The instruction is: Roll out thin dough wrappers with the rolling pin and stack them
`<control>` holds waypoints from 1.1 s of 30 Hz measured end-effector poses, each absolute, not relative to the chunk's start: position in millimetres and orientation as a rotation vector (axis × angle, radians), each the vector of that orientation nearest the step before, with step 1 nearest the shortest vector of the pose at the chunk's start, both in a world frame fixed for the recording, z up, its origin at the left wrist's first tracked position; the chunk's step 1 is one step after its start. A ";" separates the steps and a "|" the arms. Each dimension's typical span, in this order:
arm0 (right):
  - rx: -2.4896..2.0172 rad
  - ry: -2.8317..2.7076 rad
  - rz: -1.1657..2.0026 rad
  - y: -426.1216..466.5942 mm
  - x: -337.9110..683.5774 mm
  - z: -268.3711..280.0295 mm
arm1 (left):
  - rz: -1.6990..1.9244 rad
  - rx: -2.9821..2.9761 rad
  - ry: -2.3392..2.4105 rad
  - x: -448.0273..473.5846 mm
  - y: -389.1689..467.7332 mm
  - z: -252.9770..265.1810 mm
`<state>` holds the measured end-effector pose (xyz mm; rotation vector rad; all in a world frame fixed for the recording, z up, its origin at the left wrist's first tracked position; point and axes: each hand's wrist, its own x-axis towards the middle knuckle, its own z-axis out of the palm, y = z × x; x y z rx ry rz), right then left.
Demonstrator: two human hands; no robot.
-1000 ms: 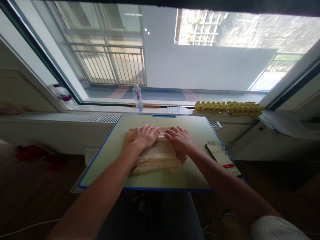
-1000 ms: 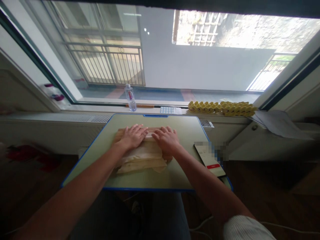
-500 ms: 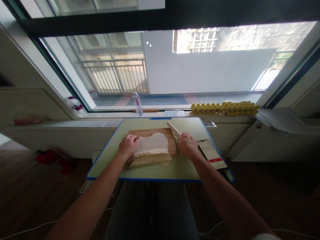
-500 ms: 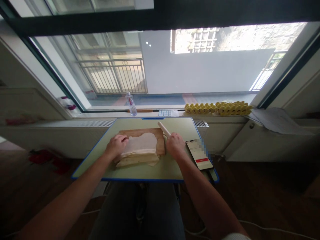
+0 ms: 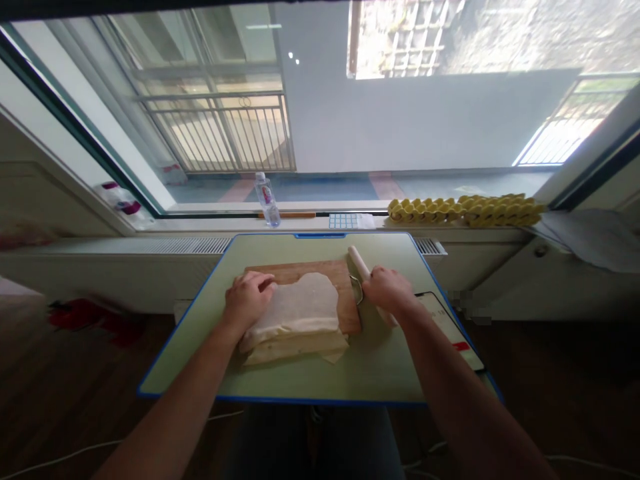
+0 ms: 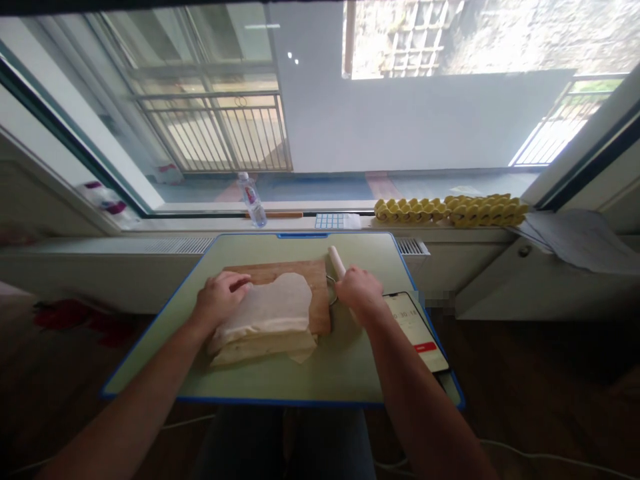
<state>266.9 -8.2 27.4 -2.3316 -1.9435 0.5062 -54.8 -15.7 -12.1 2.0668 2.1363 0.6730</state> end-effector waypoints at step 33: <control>-1.550 -1.990 0.633 6.8 192.8 2.8 | 0.499 2.433 1.318 0.8 32.4 9.8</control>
